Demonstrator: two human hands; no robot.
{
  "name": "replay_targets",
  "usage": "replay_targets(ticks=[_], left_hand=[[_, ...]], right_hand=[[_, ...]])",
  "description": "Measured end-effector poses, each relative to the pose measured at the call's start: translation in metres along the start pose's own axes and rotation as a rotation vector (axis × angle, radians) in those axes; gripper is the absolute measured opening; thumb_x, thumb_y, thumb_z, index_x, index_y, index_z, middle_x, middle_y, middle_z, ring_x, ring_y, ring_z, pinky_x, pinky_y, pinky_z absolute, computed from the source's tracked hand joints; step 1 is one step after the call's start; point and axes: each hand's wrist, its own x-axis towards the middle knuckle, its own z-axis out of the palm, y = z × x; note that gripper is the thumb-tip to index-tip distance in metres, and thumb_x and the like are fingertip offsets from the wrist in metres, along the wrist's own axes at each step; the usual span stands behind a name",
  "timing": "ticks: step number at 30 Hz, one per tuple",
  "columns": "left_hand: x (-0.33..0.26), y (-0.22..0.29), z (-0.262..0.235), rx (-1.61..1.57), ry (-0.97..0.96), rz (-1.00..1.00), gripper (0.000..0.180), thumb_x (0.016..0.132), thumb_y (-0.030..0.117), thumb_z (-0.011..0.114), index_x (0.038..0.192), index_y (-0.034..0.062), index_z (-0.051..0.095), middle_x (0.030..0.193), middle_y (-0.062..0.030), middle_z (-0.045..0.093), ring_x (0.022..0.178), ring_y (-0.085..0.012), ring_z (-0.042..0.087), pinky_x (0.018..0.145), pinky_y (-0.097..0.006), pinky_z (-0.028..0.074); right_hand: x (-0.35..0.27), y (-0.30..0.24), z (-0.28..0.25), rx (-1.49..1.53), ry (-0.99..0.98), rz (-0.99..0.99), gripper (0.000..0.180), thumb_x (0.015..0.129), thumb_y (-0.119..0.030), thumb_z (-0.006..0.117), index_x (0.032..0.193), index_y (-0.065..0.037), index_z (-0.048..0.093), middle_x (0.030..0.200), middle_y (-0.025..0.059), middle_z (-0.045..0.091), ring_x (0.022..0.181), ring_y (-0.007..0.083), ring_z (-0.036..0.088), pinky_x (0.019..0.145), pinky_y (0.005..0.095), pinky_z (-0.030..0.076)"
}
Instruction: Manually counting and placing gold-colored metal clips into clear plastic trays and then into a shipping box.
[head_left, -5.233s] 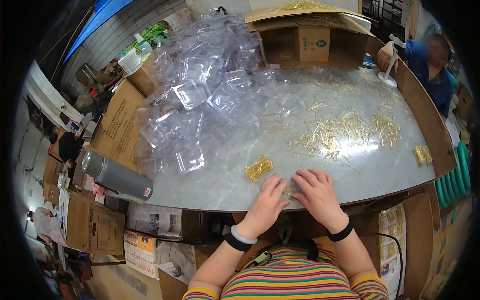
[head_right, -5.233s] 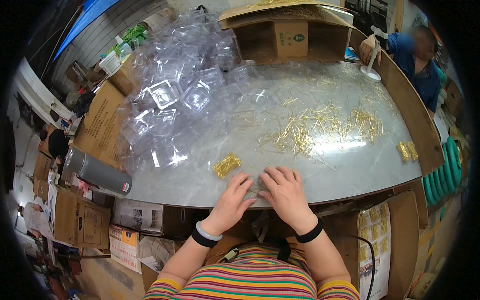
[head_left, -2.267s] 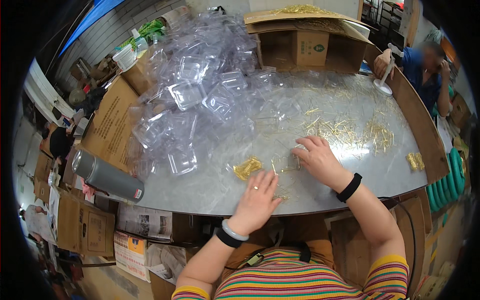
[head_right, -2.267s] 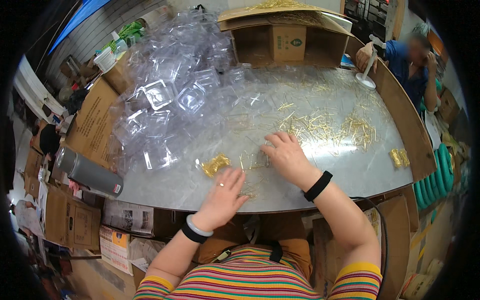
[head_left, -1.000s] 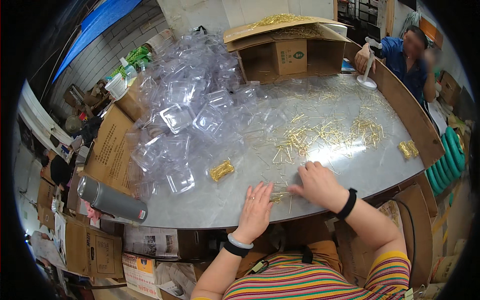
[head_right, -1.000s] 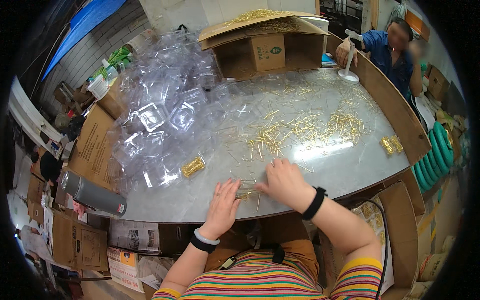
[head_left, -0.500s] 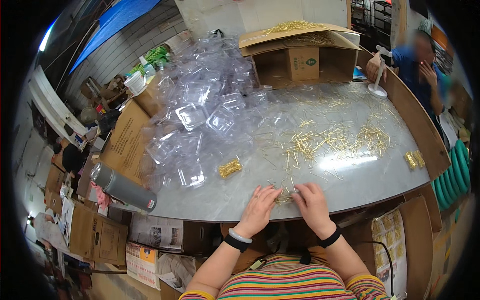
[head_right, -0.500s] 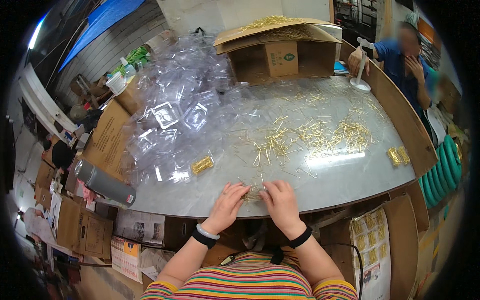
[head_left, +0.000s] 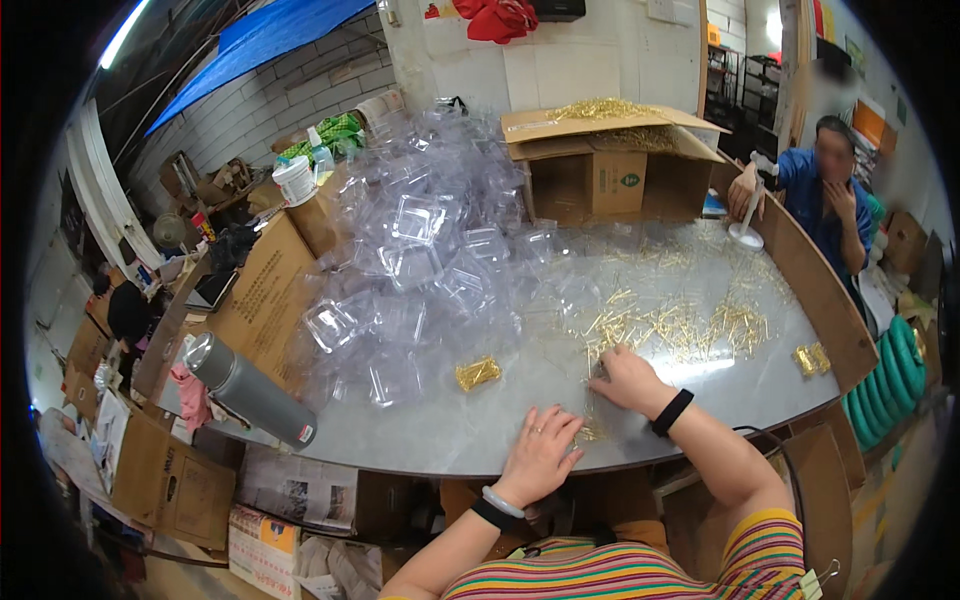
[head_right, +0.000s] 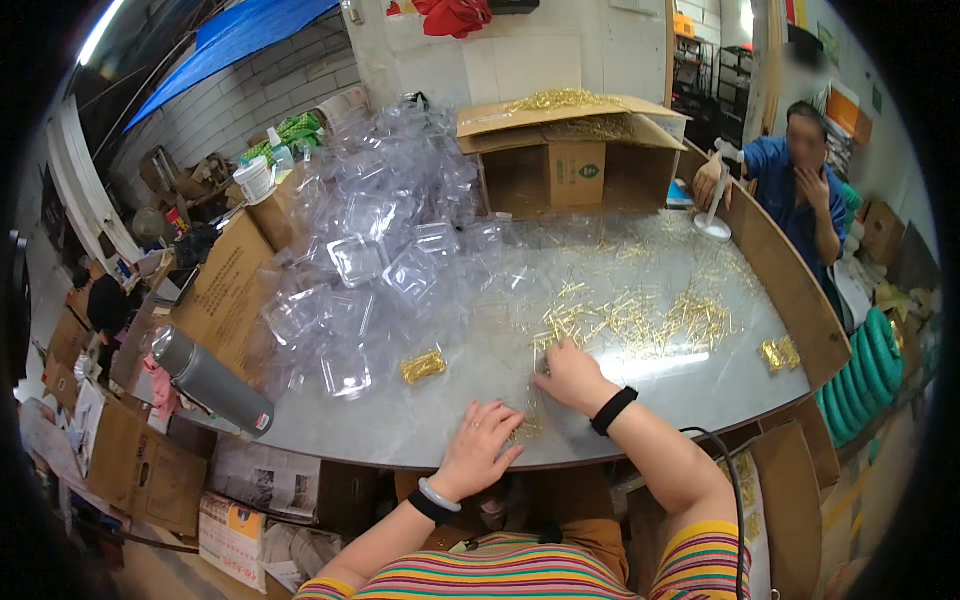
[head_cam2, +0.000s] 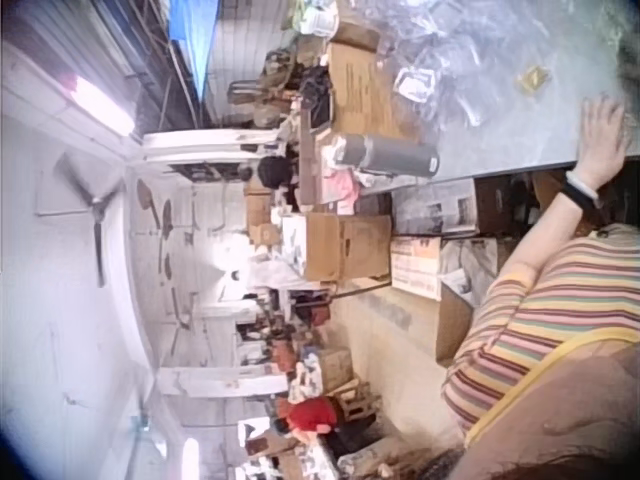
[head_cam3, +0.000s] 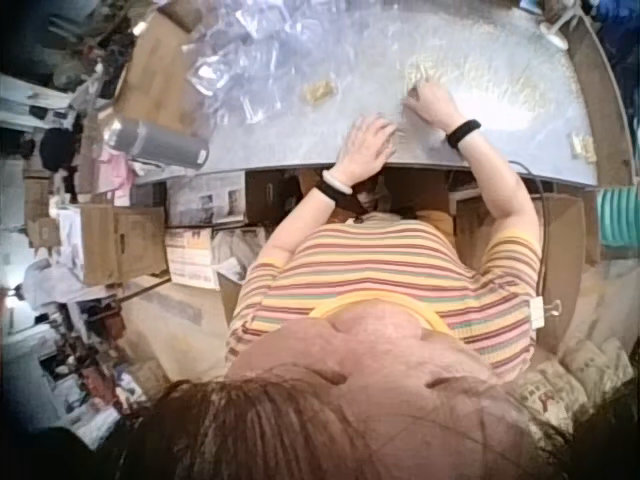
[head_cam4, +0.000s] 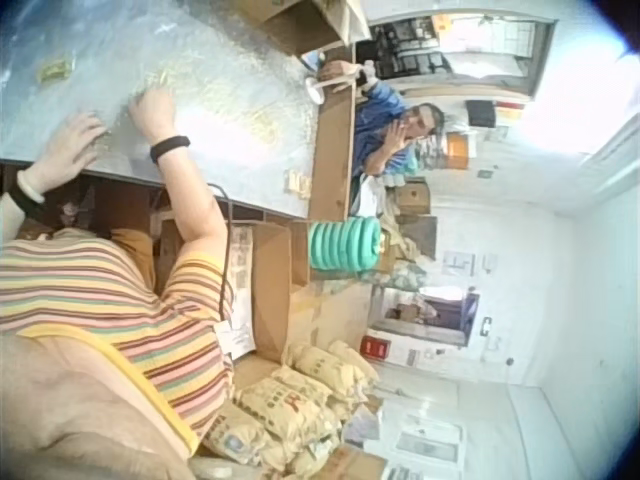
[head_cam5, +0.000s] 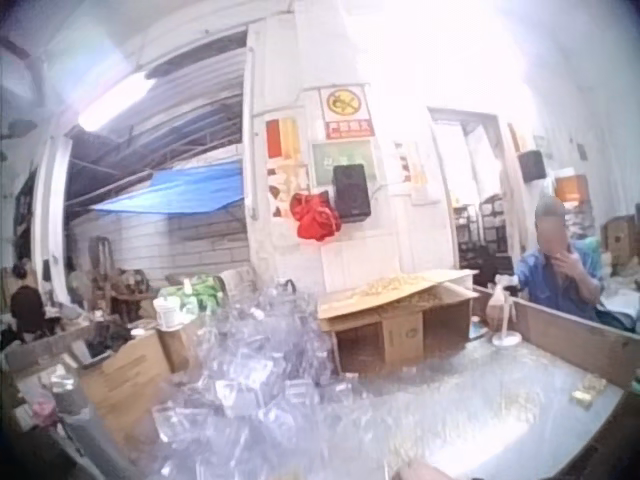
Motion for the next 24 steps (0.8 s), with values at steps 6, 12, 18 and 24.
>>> replay_targets(ticks=[6,12,18,24], left_hand=[[0.0,0.005,-0.003,0.046,0.08,-0.025,0.055,0.092,0.027,0.062,0.141,0.0057,0.049,0.14,-0.0151,0.047,0.138,-0.0388,0.037,0.116,-0.057,0.024],[0.0,0.002,0.001,0.1,-0.027,0.013,0.052,0.095,0.03,0.057,0.14,0.0039,0.052,0.141,-0.015,0.05,0.137,-0.0381,0.039,0.113,-0.059,0.026],[0.001,0.0,-0.005,0.11,-0.068,0.013,0.051,0.095,0.029,0.056,0.139,0.0024,0.053,0.139,-0.0145,0.051,0.135,-0.0388,0.041,0.113,-0.059,0.027],[0.001,0.0,-0.008,0.088,-0.055,0.015,0.05,0.095,0.028,0.056,0.138,0.0025,0.053,0.14,-0.0157,0.051,0.134,-0.0393,0.041,0.113,-0.059,0.027]], right_hand=[[0.013,-0.007,-0.01,0.258,-0.388,-0.189,0.03,0.082,-0.01,0.067,0.112,-0.006,0.068,0.106,0.0166,0.063,0.096,0.0357,0.065,0.084,0.0439,0.053],[0.032,0.006,-0.008,0.124,-0.186,-0.219,0.03,0.084,-0.004,0.064,0.113,-0.007,0.068,0.111,0.0136,0.063,0.103,0.0358,0.062,0.089,0.0428,0.053],[0.031,0.006,-0.012,-0.118,-0.038,-0.095,0.031,0.083,-0.005,0.062,0.114,-0.007,0.065,0.111,0.0144,0.062,0.106,0.035,0.06,0.089,0.0434,0.052],[-0.001,-0.006,-0.015,-0.185,0.065,0.147,0.018,0.084,-0.006,0.063,0.101,-0.001,0.064,0.101,0.0189,0.062,0.095,0.0398,0.062,0.082,0.0471,0.052]])
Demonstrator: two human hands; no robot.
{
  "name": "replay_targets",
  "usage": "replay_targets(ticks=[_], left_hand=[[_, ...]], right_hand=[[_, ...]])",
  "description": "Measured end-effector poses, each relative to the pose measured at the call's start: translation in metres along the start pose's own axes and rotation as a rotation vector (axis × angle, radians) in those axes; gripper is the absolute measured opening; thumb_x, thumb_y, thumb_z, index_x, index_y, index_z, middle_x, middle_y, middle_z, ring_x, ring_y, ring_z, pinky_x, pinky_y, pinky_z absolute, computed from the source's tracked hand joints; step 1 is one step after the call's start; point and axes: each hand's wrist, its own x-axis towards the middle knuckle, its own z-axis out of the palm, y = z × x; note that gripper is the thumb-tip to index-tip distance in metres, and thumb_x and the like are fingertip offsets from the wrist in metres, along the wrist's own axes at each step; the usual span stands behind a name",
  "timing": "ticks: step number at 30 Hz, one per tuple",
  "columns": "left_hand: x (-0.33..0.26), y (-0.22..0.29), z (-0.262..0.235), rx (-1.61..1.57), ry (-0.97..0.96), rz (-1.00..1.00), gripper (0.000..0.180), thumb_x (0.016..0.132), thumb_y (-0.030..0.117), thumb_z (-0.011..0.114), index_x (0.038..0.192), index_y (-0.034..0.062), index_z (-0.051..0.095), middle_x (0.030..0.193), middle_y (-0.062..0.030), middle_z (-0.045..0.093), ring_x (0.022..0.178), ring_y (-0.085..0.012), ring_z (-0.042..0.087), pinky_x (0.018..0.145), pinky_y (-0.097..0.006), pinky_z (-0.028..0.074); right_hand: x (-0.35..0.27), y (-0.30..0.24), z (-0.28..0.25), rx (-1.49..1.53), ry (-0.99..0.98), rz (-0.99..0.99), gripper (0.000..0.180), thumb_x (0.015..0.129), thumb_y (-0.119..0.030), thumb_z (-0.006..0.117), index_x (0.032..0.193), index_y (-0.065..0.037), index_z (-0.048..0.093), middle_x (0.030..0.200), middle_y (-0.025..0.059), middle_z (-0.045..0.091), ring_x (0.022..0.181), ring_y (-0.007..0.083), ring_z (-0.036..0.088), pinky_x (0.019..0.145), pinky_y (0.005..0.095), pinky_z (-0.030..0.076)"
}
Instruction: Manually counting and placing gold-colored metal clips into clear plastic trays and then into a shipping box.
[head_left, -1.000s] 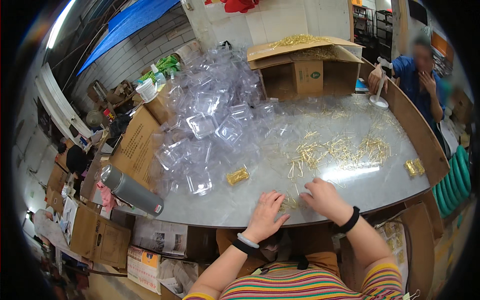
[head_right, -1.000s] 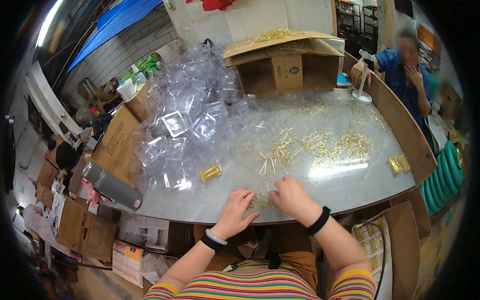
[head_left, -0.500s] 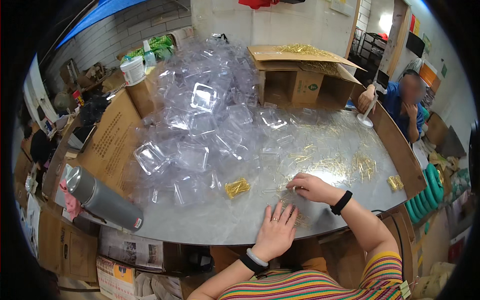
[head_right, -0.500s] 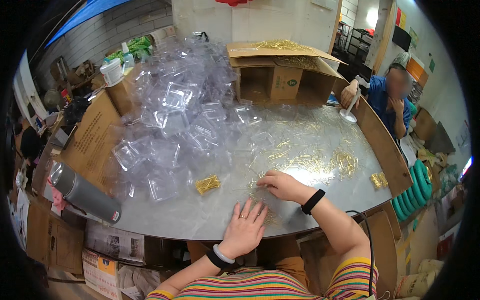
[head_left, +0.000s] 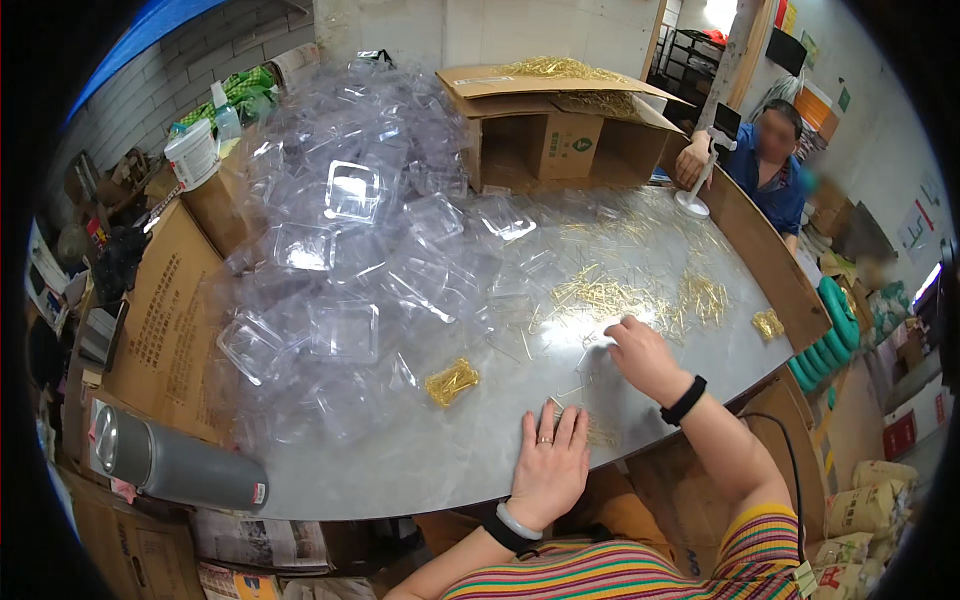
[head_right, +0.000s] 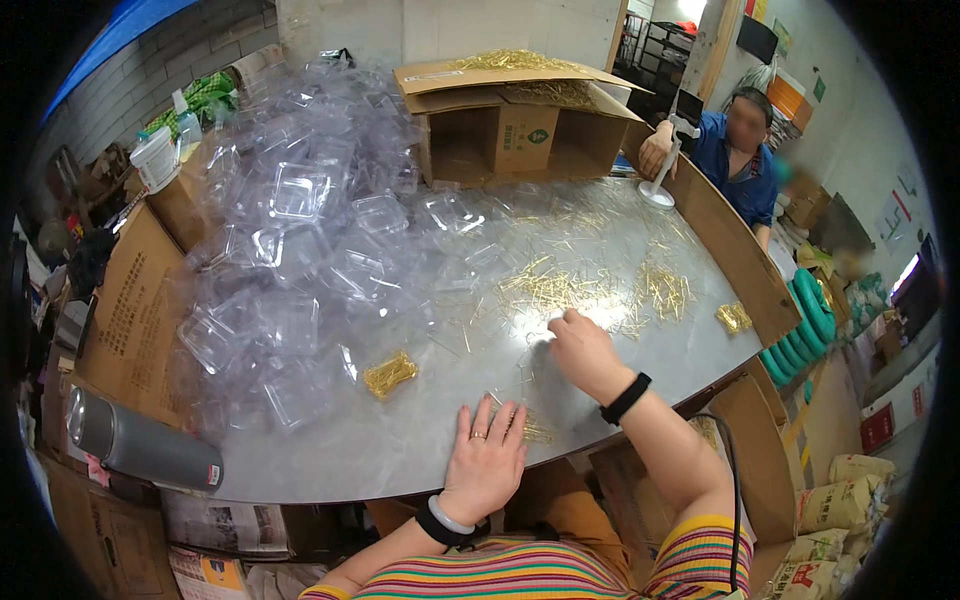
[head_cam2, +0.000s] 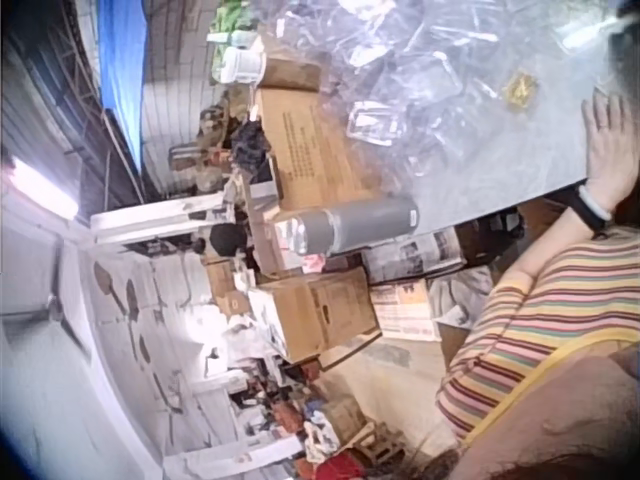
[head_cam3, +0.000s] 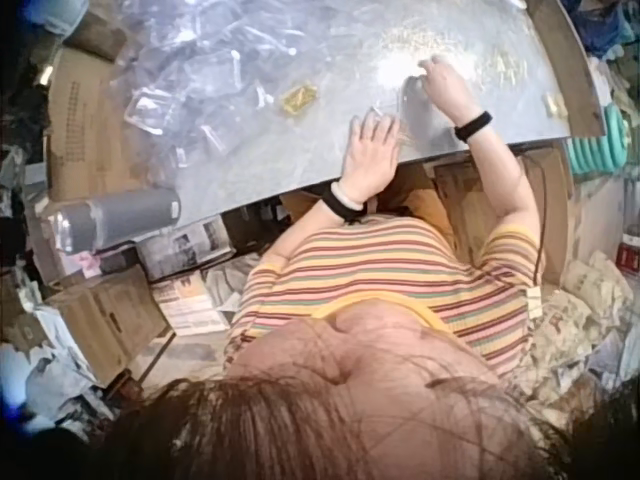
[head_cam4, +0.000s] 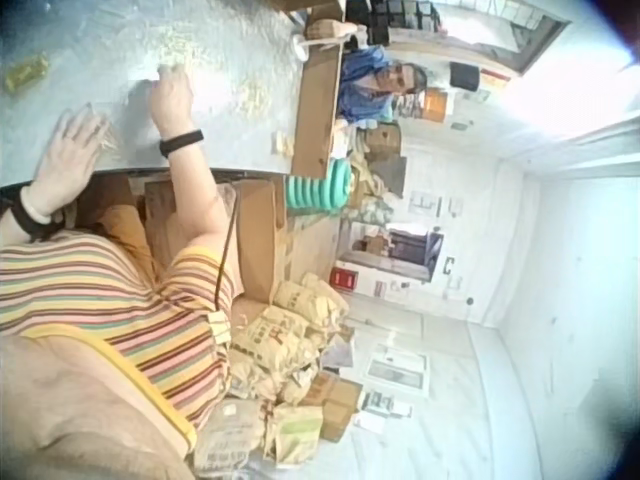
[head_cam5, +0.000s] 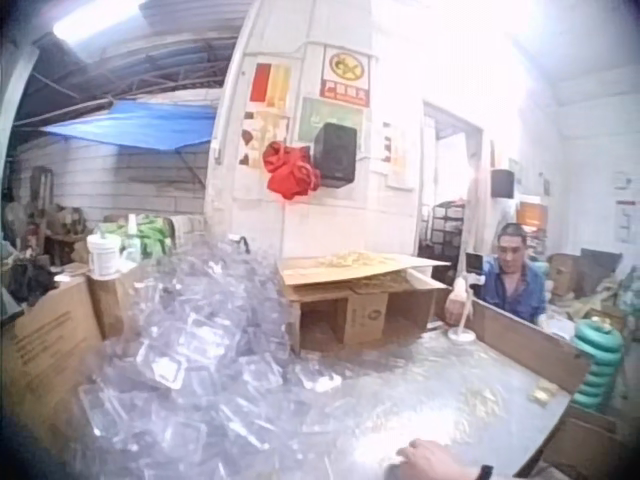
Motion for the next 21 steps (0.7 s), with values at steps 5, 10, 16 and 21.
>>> replay_targets(ticks=[5,10,16,21], left_hand=[[-0.002,0.0,0.008,-0.026,0.027,0.008,0.056,0.094,0.028,0.058,0.141,-0.0007,0.049,0.145,-0.0179,0.046,0.135,-0.0381,0.041,0.115,-0.055,0.028],[-0.003,0.0,0.013,-0.044,0.066,-0.04,0.063,0.093,0.029,0.059,0.143,-0.007,0.043,0.149,-0.0224,0.041,0.139,-0.0378,0.038,0.116,-0.053,0.027],[0.001,0.005,0.007,0.07,0.03,-0.038,0.061,0.094,0.03,0.058,0.141,-0.0067,0.045,0.15,-0.0215,0.042,0.14,-0.0399,0.036,0.116,-0.054,0.027],[0.002,0.008,0.01,0.13,0.018,-0.034,0.057,0.095,0.031,0.056,0.14,-0.0036,0.049,0.146,-0.0186,0.047,0.139,-0.0397,0.037,0.115,-0.055,0.027]], right_hand=[[-0.054,-0.007,-0.001,-0.087,-0.041,0.074,0.024,0.086,-0.013,0.067,0.107,-0.002,0.062,0.103,0.0188,0.06,0.095,0.038,0.06,0.083,0.0464,0.051],[-0.049,-0.036,0.008,0.052,-0.054,-0.276,0.031,0.085,-0.014,0.068,0.114,-0.004,0.061,0.108,0.0138,0.06,0.103,0.0337,0.058,0.086,0.0424,0.051],[-0.012,0.0,0.007,0.355,-0.156,-0.46,0.023,0.084,-0.006,0.064,0.107,-0.008,0.067,0.104,0.0104,0.062,0.102,0.0319,0.061,0.086,0.0413,0.052],[0.006,0.003,0.0,0.236,-0.251,-0.448,0.015,0.084,-0.009,0.064,0.099,-0.006,0.067,0.105,0.0124,0.066,0.098,0.0347,0.064,0.082,0.043,0.053]])
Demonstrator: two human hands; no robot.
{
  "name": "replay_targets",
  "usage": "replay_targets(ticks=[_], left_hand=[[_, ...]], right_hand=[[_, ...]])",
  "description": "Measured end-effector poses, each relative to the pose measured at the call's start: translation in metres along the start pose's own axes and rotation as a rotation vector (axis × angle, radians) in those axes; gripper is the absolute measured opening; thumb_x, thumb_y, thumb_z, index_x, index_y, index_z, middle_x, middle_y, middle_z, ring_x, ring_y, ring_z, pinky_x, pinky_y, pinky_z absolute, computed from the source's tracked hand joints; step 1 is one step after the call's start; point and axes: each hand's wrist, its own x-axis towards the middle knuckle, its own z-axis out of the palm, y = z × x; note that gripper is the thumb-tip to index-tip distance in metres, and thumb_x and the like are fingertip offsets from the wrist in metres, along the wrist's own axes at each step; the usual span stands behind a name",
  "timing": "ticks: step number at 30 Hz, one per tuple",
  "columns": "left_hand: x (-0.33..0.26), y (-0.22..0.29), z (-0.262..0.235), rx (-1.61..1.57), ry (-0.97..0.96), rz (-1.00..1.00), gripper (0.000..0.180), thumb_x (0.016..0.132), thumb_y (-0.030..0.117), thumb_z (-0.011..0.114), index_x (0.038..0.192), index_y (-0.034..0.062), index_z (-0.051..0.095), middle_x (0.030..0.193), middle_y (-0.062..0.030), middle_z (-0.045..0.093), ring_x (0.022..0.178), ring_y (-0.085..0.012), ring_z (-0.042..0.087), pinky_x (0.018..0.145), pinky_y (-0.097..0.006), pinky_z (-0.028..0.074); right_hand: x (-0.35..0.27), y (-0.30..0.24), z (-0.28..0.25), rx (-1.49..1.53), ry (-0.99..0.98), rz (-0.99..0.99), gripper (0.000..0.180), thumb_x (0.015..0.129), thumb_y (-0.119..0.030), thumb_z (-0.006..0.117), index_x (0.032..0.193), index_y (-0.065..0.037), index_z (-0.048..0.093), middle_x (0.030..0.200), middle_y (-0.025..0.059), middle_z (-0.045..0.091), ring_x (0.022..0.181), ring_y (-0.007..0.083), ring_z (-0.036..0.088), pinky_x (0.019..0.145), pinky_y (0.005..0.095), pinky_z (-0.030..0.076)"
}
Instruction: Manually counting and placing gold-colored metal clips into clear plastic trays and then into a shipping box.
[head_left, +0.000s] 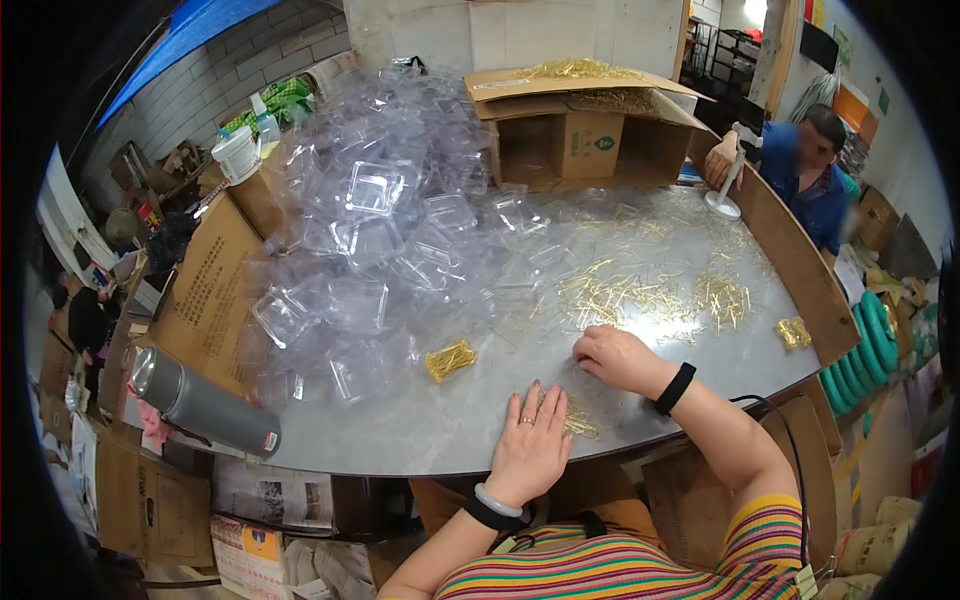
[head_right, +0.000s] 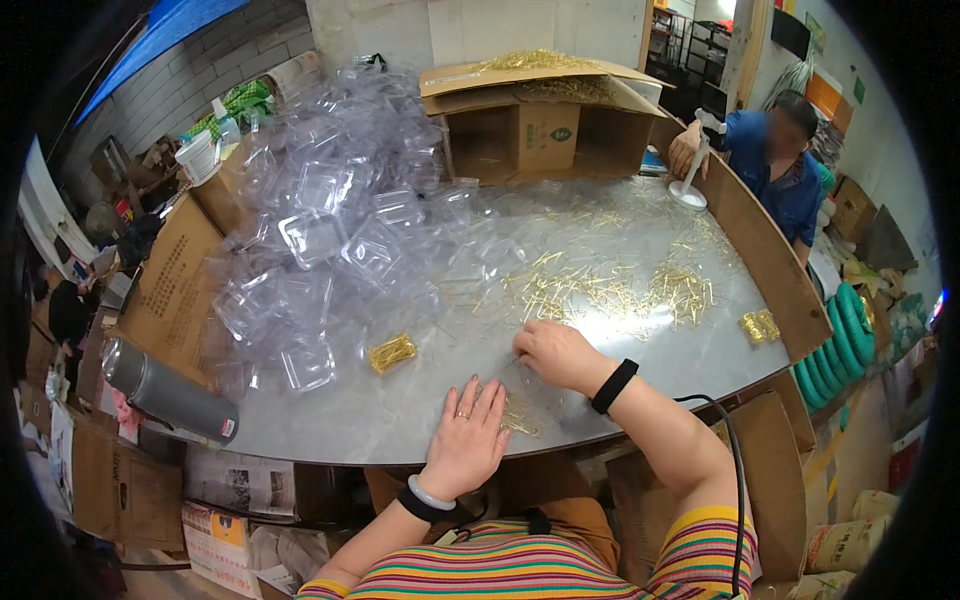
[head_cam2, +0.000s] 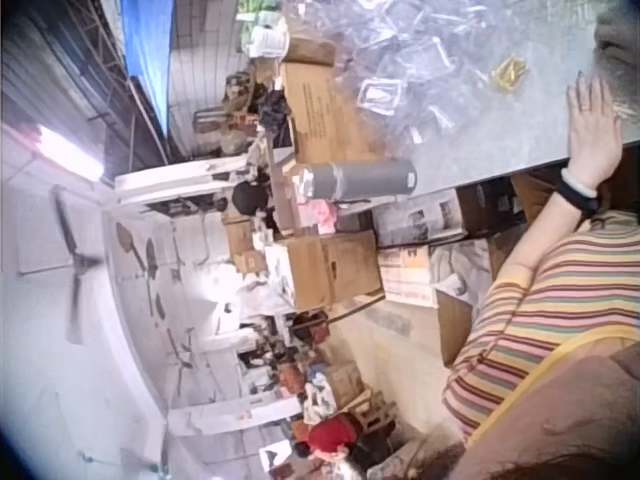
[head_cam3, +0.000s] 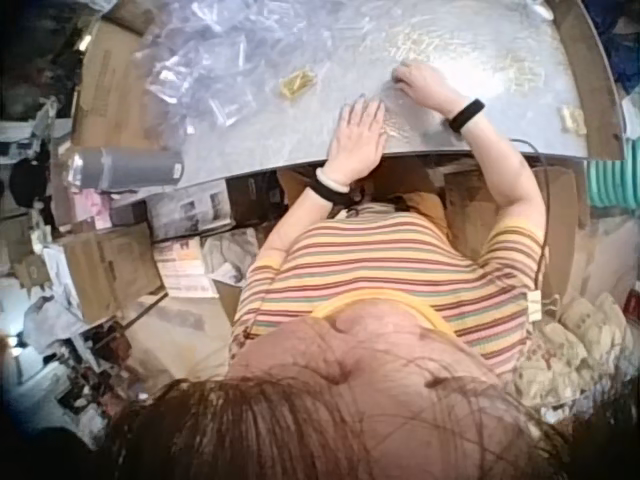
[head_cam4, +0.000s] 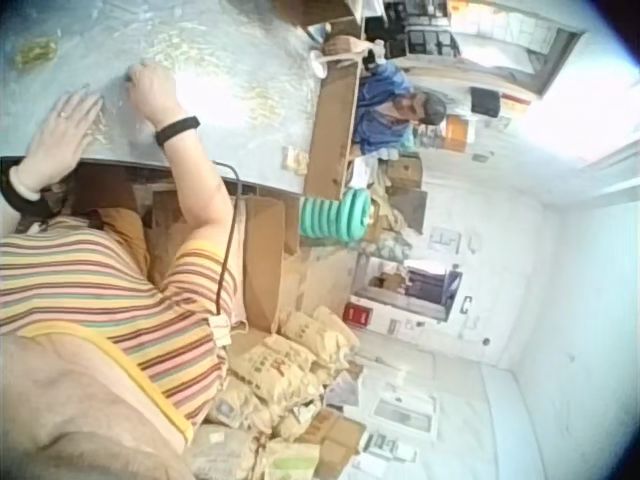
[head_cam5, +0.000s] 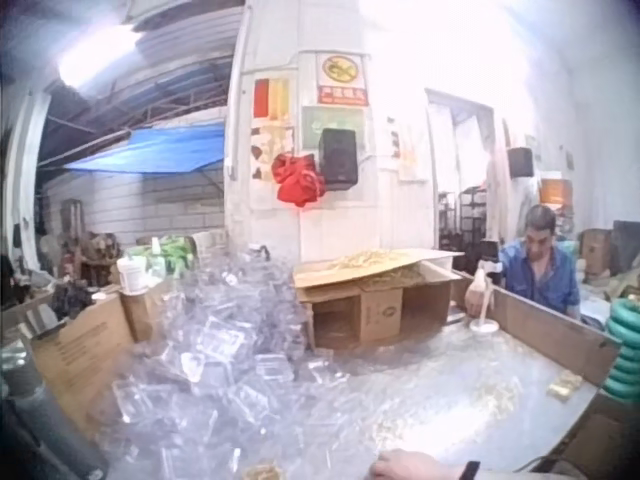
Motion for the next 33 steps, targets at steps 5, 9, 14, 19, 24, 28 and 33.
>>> replay_targets(ticks=[5,9,14,19,24,28,33], left_hand=[[0.002,0.003,0.0,0.032,-0.026,-0.029,0.057,0.095,0.031,0.056,0.14,-0.0036,0.048,0.145,-0.0187,0.047,0.138,-0.0384,0.039,0.115,-0.054,0.028],[0.003,0.006,-0.003,0.053,-0.049,-0.04,0.058,0.095,0.031,0.056,0.14,-0.0041,0.047,0.144,-0.019,0.047,0.139,-0.0381,0.038,0.116,-0.053,0.028],[0.002,0.006,-0.002,-0.017,-0.065,-0.079,0.066,0.095,0.03,0.059,0.146,-0.0051,0.037,0.149,-0.0217,0.037,0.142,-0.0404,0.032,0.118,-0.054,0.025],[-0.002,0.001,-0.002,-0.073,-0.058,-0.117,0.079,0.094,0.034,0.063,0.151,-0.0063,0.026,0.153,-0.0237,0.03,0.146,-0.0433,0.023,0.119,-0.056,0.019],[0.003,-0.002,-0.001,-0.104,-0.139,-0.116,0.086,0.092,0.039,0.066,0.152,-0.0058,0.024,0.154,-0.0238,0.03,0.147,-0.0433,0.022,0.12,-0.056,0.018],[0.004,-0.004,0.001,-0.107,-0.107,-0.101,0.084,0.092,0.039,0.066,0.151,-0.0051,0.026,0.149,-0.0233,0.034,0.144,-0.0425,0.027,0.12,-0.056,0.019],[-0.003,-0.003,0.009,-0.143,0.003,-0.109,0.082,0.09,0.036,0.069,0.15,-0.0033,0.029,0.142,-0.0224,0.039,0.138,-0.042,0.035,0.118,-0.056,0.023]], right_hand=[[0.008,0.011,0.006,0.195,-0.04,-0.066,0.013,0.085,-0.015,0.066,0.094,-0.006,0.066,0.094,0.0146,0.064,0.089,0.0374,0.066,0.077,0.0455,0.054],[0.013,0.026,0.004,-0.033,0.114,-0.002,0.018,0.085,-0.019,0.071,0.096,-0.005,0.065,0.095,0.0153,0.063,0.089,0.0371,0.066,0.077,0.0456,0.054],[-0.005,0.013,-0.004,-0.022,0.076,0.072,0.033,0.084,-0.03,0.075,0.102,-0.004,0.063,0.097,0.0157,0.061,0.089,0.0363,0.065,0.078,0.0448,0.054],[-0.058,-0.005,-0.02,-0.018,-0.139,0.091,0.048,0.082,-0.039,0.076,0.111,-0.004,0.063,0.102,0.0153,0.06,0.096,0.0346,0.064,0.081,0.0426,0.052],[-0.059,-0.014,0.01,0.194,-0.03,-0.123,0.033,0.085,-0.006,0.066,0.117,-0.008,0.064,0.103,0.0134,0.058,0.096,0.0349,0.061,0.085,0.0428,0.051],[-0.033,-0.013,0.018,0.26,-0.015,-0.161,0.026,0.084,-0.005,0.065,0.111,-0.006,0.067,0.101,0.0142,0.06,0.096,0.0357,0.062,0.084,0.0427,0.051],[-0.017,-0.012,0.012,0.117,0.016,-0.084,0.02,0.085,-0.005,0.064,0.105,-0.004,0.067,0.102,0.0142,0.062,0.098,0.0354,0.062,0.084,0.0425,0.052]])
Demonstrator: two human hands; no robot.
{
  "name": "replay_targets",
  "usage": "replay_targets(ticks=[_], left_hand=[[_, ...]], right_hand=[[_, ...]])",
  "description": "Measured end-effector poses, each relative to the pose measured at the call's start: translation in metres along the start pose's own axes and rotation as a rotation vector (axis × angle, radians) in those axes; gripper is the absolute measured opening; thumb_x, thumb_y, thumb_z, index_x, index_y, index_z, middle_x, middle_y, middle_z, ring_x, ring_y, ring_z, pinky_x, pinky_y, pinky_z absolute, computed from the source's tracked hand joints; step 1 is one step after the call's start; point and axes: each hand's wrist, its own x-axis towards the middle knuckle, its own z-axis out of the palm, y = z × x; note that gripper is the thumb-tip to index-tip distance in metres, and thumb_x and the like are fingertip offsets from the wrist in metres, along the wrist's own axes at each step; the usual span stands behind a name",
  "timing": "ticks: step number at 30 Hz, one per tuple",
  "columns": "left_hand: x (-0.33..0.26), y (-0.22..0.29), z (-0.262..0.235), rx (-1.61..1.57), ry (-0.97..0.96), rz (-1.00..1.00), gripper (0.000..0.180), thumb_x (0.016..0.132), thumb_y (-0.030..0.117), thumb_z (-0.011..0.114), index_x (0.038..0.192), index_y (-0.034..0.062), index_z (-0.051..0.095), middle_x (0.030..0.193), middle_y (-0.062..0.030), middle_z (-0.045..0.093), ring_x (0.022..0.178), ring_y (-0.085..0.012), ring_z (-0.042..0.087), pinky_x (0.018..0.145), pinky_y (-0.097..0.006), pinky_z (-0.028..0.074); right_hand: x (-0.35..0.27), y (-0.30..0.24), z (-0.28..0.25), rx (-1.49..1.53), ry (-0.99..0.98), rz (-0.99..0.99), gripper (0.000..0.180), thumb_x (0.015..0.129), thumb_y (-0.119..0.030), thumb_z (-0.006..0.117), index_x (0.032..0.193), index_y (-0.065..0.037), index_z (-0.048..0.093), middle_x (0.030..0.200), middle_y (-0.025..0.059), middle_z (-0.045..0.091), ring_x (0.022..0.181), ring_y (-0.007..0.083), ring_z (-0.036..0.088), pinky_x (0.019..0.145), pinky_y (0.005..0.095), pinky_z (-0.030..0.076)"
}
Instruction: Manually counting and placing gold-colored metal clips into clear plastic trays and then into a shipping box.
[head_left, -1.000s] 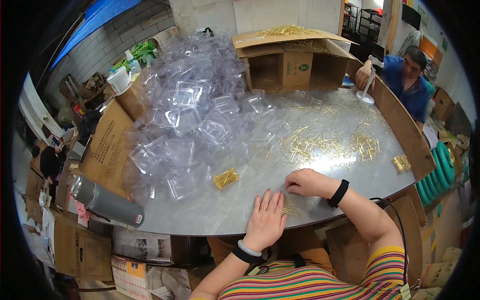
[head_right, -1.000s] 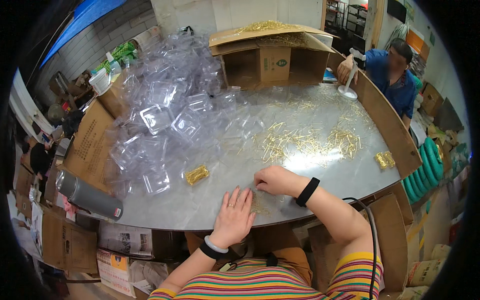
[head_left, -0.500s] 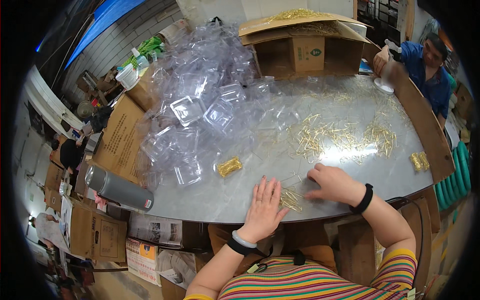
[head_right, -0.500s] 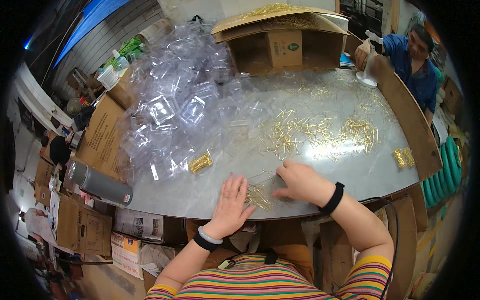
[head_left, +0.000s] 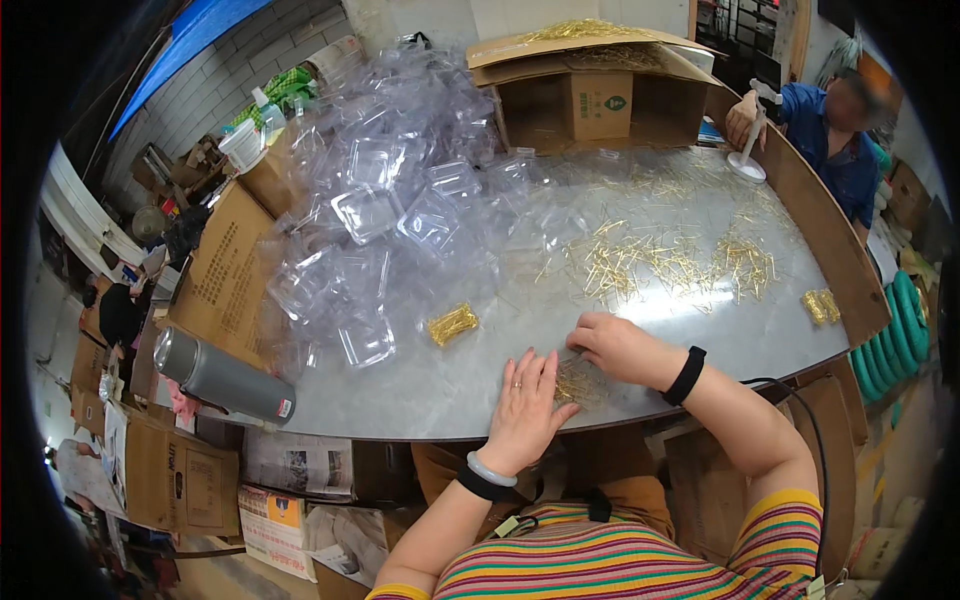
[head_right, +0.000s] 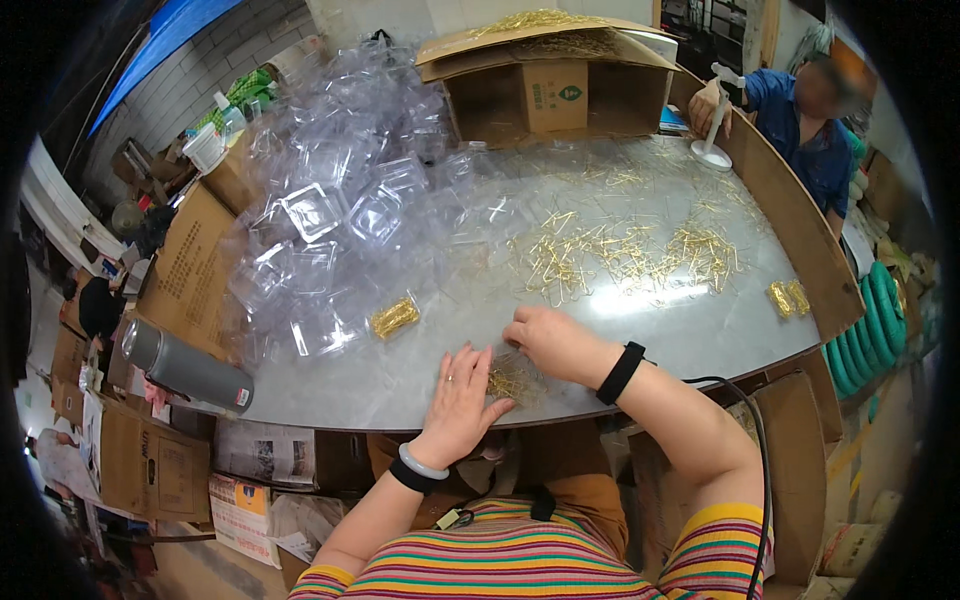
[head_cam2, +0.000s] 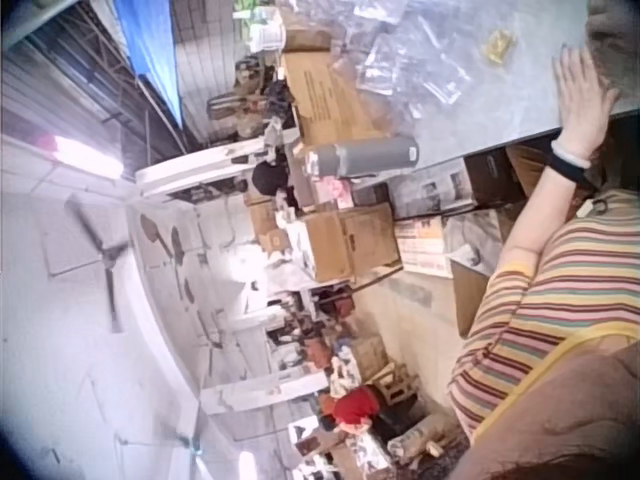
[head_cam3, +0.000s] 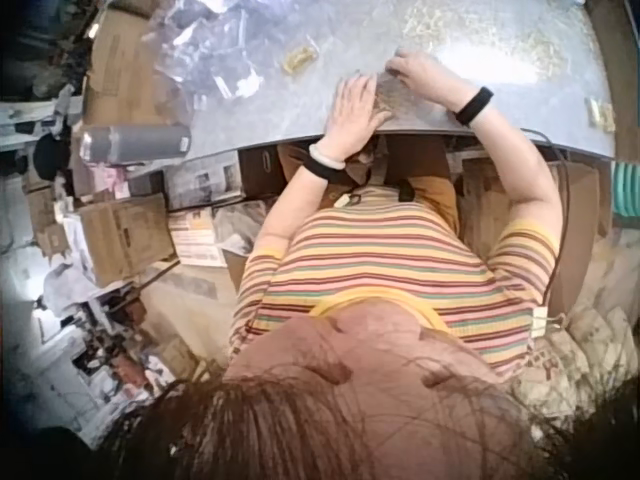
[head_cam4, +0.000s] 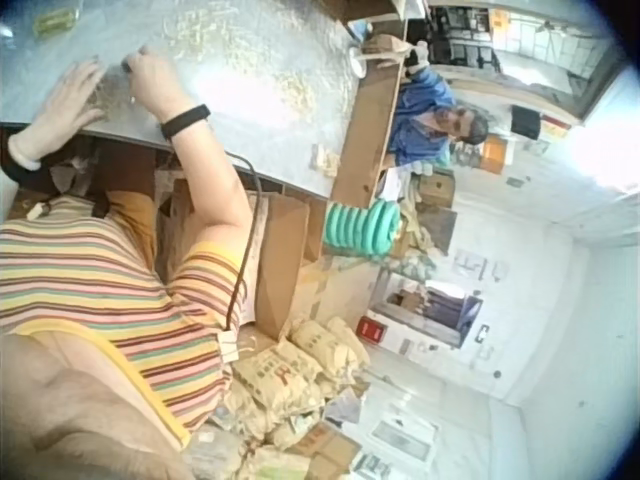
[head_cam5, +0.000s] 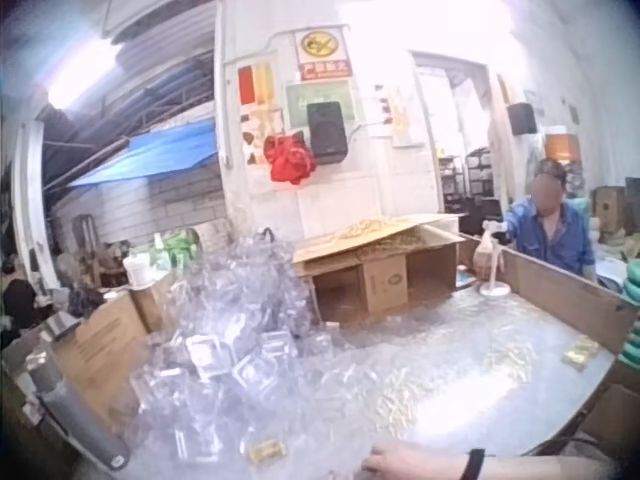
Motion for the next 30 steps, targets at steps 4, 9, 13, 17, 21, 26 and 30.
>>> replay_targets(ticks=[4,9,13,17,21,26,30], left_hand=[[0.0,0.005,-0.003,-0.062,0.075,-0.034,0.082,0.088,0.034,0.072,0.149,-0.0023,0.032,0.139,-0.0206,0.042,0.135,-0.041,0.037,0.117,-0.055,0.025],[0.001,0.004,-0.008,0.036,0.014,0.036,0.075,0.086,0.032,0.073,0.145,-0.0018,0.039,0.136,-0.02,0.043,0.132,-0.0402,0.038,0.114,-0.054,0.029],[0.001,0.006,-0.005,0.055,0.013,0.038,0.072,0.085,0.027,0.074,0.144,0.0005,0.042,0.135,-0.0192,0.044,0.132,-0.0394,0.038,0.113,-0.052,0.031],[0.0,-0.005,-0.011,-0.255,0.051,-0.001,0.074,0.083,0.021,0.077,0.144,0.0005,0.042,0.136,-0.0207,0.044,0.129,-0.0392,0.042,0.111,-0.047,0.035],[-0.01,-0.022,-0.049,-0.277,0.02,-0.042,0.068,0.081,0.015,0.077,0.14,-0.0016,0.046,0.132,-0.021,0.05,0.12,-0.0414,0.049,0.103,-0.044,0.043],[-0.015,-0.029,-0.053,-0.222,-0.021,-0.187,0.044,0.079,0.007,0.078,0.12,0.0005,0.062,0.109,-0.0145,0.061,0.098,-0.0331,0.061,0.085,-0.039,0.05],[-0.005,-0.016,-0.035,-0.292,0.049,-0.125,0.03,0.081,0.002,0.074,0.109,0.0008,0.064,0.098,-0.0124,0.062,0.082,-0.0286,0.064,0.073,-0.036,0.053]], right_hand=[[-0.016,-0.011,0.005,0.075,-0.002,-0.023,0.019,0.084,-0.008,0.066,0.102,-0.005,0.068,0.098,0.0143,0.062,0.095,0.0368,0.062,0.083,0.0441,0.051],[-0.054,-0.045,-0.003,-0.091,0.207,0.034,0.041,0.084,-0.02,0.072,0.12,-0.006,0.062,0.118,0.0124,0.062,0.111,0.035,0.058,0.096,0.0437,0.048],[-0.071,-0.05,0.033,-0.114,0.248,0.092,0.056,0.08,-0.021,0.076,0.13,-0.005,0.056,0.131,0.0111,0.058,0.124,0.0333,0.051,0.102,0.0447,0.044],[-0.071,-0.049,0.05,0.002,0.311,0.184,0.059,0.081,-0.019,0.076,0.133,-0.005,0.054,0.134,0.0116,0.056,0.126,0.0334,0.05,0.106,0.0471,0.041],[-0.067,-0.053,0.044,-0.032,0.329,0.149,0.056,0.083,-0.018,0.074,0.133,-0.004,0.053,0.136,0.0124,0.056,0.13,0.0347,0.049,0.111,0.0466,0.038],[-0.051,-0.052,0.045,-0.006,0.247,0.031,0.051,0.086,-0.016,0.071,0.132,-0.003,0.053,0.138,0.0144,0.054,0.132,0.0343,0.049,0.115,0.046,0.036],[-0.042,-0.051,0.055,0.063,0.266,-0.025,0.05,0.085,-0.012,0.07,0.132,-0.003,0.054,0.137,0.0147,0.055,0.131,0.0342,0.05,0.114,0.0459,0.037]])
